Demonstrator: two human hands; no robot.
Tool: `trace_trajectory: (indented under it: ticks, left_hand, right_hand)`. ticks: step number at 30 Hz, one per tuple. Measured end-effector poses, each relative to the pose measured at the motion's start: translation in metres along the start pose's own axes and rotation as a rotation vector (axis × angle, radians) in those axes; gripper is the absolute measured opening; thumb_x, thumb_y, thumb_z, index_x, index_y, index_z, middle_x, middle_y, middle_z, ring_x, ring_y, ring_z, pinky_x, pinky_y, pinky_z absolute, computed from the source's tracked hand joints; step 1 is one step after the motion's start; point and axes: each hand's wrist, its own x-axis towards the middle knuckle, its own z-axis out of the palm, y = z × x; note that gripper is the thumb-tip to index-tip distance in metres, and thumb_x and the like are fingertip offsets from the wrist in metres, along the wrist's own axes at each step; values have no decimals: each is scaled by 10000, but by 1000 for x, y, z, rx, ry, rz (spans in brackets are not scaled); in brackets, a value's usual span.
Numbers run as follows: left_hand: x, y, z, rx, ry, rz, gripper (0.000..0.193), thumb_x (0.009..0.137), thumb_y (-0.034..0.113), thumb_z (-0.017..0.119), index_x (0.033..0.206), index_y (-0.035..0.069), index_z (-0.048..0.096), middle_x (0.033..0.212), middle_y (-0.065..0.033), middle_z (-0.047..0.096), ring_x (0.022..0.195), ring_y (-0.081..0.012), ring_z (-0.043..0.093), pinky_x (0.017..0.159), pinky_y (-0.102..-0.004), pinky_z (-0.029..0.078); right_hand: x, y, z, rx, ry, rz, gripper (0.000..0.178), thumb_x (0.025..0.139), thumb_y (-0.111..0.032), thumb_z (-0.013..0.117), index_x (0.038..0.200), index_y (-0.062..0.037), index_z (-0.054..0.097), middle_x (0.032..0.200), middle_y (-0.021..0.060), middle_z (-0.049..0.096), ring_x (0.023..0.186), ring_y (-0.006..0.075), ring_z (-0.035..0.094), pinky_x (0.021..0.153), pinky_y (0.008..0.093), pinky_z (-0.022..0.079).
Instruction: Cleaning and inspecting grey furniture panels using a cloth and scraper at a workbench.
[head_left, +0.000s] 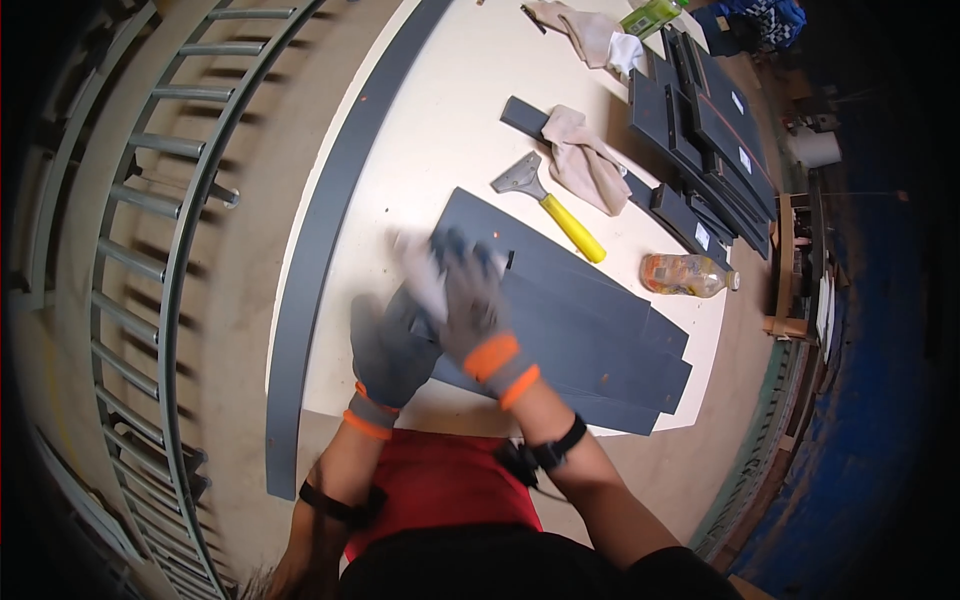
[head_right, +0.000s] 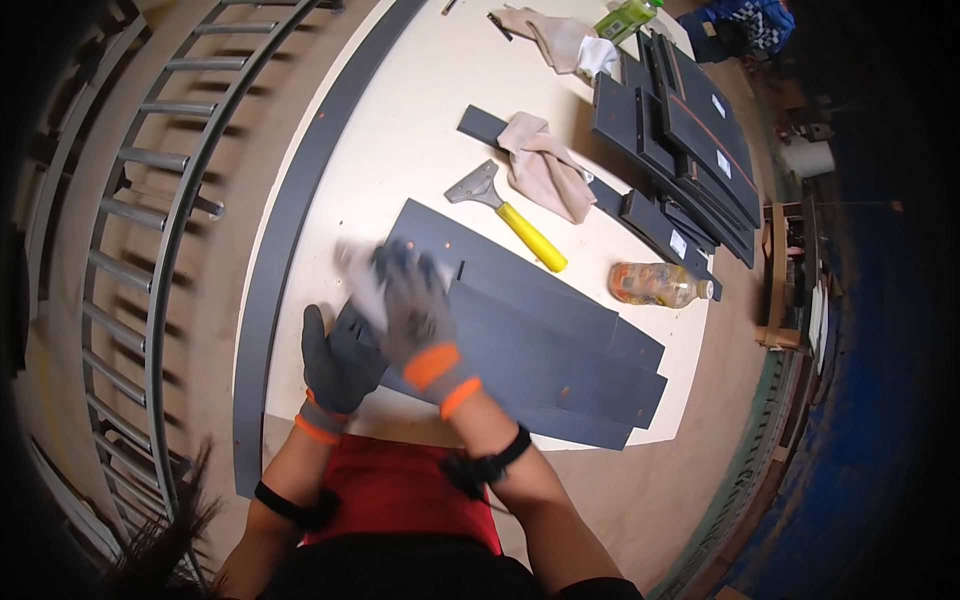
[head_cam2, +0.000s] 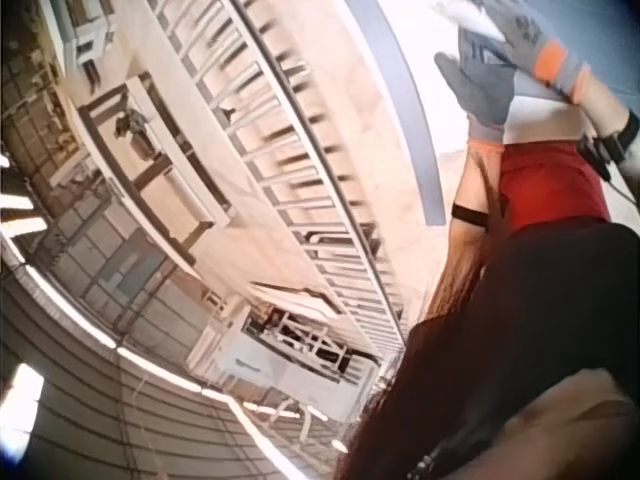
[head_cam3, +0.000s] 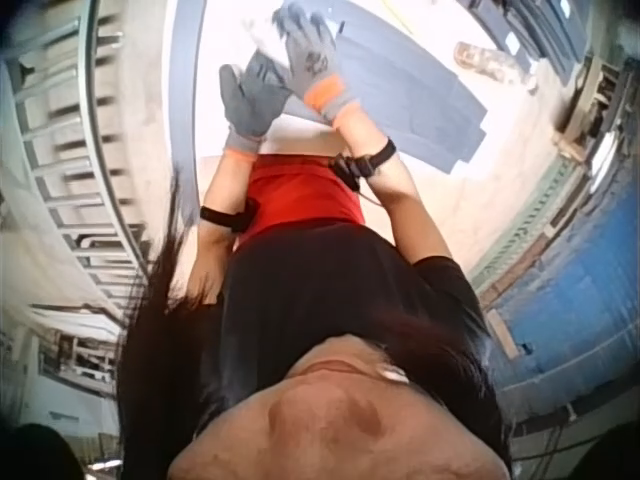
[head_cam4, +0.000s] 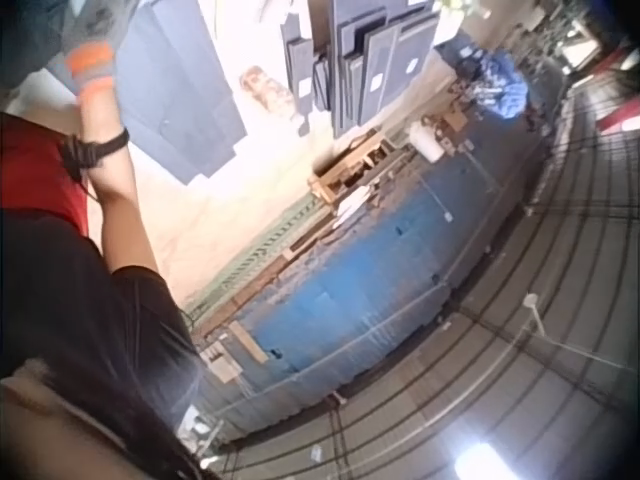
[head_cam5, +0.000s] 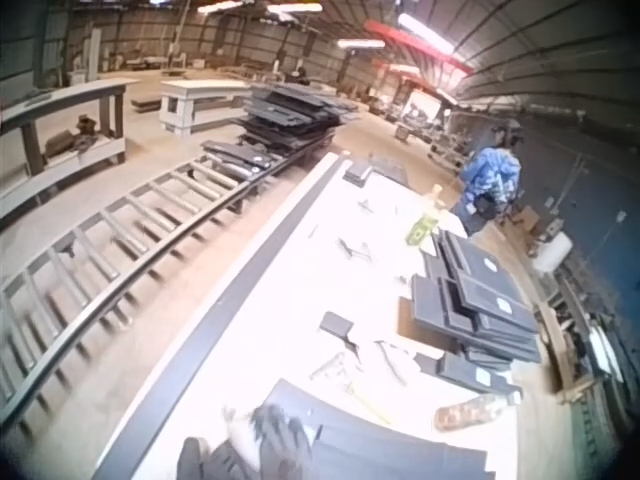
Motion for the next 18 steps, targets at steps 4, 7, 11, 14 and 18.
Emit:
trace_trajectory:
  ticks: [4, 7, 11, 14, 18]
  left_hand:
    - [4, 18, 4, -201, -97, -82, 883, 933, 690, 349, 1536, 54, 243, 1461, -137, 422, 1327, -252, 430, 1081, -432, 373]
    - [8, 20, -11, 130, -102, -37, 836, 973, 653, 268, 1515, 17, 282, 1240, -127, 575, 1082, -246, 555, 1054, -396, 397]
    - [13, 15, -27, -440, -672, -38, 881, 980, 664, 203, 1495, -46, 282, 1277, -150, 579, 1110, -249, 574, 1083, -354, 376]
    - [10, 41, 5, 289, -199, 21, 876, 982, 656, 205, 1501, -48, 260, 1446, -166, 458, 1297, -261, 478, 1135, -375, 327]
    - [19, 70, 9, 444, -492, -162, 813, 1001, 610, 249, 1495, -36, 285, 1504, -155, 399, 1360, -272, 423, 1137, -399, 330]
  right_hand:
    - [-2, 3, 0, -34, 112, 89, 689, 822, -363, 622, 1366, 33, 475, 1499, 170, 357, 1442, 325, 247, 1206, 470, 150]
    - [-48, -24, 8, -46, -12, -135, 586, 843, -352, 624, 1313, -10, 548, 1493, 134, 377, 1449, 300, 243, 1209, 477, 139]
    - [-77, -16, 10, 67, 8, -212, 509, 863, -375, 596, 1274, -75, 600, 1460, 85, 432, 1443, 255, 268, 1208, 490, 137]
    - [-131, 17, 25, -5, -68, -99, 471, 881, -371, 576, 1251, -83, 617, 1450, 83, 449, 1407, 257, 326, 1207, 490, 140]
    - [-154, 17, 10, 249, 135, 90, 537, 866, -316, 601, 1342, -73, 546, 1405, 159, 470, 1320, 324, 408, 1169, 517, 192]
